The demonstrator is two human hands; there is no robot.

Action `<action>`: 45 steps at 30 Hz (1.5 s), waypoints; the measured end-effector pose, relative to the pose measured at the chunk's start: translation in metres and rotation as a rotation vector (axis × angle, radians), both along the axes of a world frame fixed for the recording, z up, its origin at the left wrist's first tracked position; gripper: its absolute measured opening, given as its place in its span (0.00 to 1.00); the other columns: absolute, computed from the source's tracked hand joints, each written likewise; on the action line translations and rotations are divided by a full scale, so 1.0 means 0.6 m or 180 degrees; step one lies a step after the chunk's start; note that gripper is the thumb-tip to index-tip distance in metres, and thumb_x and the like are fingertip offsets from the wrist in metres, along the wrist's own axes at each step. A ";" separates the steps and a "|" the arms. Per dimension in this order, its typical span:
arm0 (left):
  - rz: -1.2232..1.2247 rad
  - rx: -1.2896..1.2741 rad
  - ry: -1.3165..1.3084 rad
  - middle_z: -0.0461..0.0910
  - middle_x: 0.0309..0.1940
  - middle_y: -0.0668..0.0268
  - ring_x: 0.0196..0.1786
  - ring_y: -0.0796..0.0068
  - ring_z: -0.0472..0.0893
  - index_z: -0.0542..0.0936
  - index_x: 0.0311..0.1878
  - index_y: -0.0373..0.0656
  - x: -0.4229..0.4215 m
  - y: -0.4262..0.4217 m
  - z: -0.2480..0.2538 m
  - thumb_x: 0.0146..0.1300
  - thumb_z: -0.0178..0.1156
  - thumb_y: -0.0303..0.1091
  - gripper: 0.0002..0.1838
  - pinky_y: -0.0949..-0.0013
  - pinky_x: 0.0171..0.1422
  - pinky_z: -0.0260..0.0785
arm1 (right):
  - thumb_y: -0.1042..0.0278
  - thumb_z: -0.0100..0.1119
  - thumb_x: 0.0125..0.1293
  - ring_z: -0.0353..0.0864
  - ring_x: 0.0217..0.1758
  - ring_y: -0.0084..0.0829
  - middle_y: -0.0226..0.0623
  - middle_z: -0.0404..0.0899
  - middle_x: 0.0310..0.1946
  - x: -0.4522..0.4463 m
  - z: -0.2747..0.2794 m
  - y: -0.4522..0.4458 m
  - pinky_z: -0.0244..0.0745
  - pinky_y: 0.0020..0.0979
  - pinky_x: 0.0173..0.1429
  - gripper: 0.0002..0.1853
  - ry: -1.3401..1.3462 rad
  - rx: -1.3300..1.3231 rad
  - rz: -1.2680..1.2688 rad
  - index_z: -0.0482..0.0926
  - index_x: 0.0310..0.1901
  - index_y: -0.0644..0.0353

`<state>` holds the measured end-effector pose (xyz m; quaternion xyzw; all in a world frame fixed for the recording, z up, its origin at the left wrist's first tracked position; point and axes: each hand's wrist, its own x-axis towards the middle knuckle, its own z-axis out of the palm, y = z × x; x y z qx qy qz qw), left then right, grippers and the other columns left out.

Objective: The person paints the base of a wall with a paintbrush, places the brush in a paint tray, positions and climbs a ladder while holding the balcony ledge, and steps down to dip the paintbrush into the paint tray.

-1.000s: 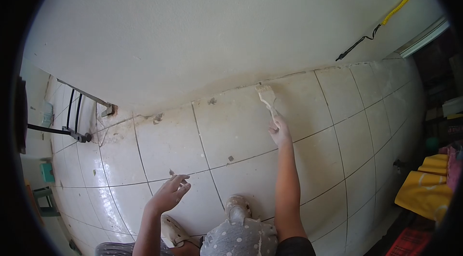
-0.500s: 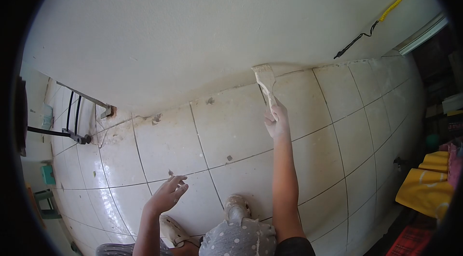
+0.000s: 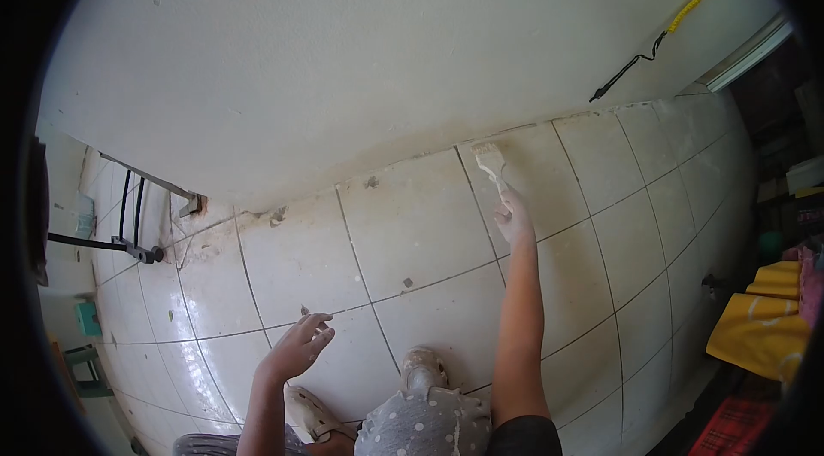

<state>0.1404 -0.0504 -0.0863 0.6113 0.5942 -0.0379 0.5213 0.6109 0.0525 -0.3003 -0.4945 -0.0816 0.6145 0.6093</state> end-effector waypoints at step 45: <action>0.0217 -0.0268 -0.0253 0.79 0.55 0.49 0.60 0.53 0.77 0.73 0.63 0.39 -0.005 -0.017 -0.025 0.73 0.50 0.50 0.26 0.56 0.66 0.65 | 0.62 0.56 0.65 0.54 0.17 0.14 0.20 0.58 0.15 0.004 0.054 -0.007 0.44 0.21 0.19 0.18 0.0287 0.0315 -0.0396 0.75 0.55 0.58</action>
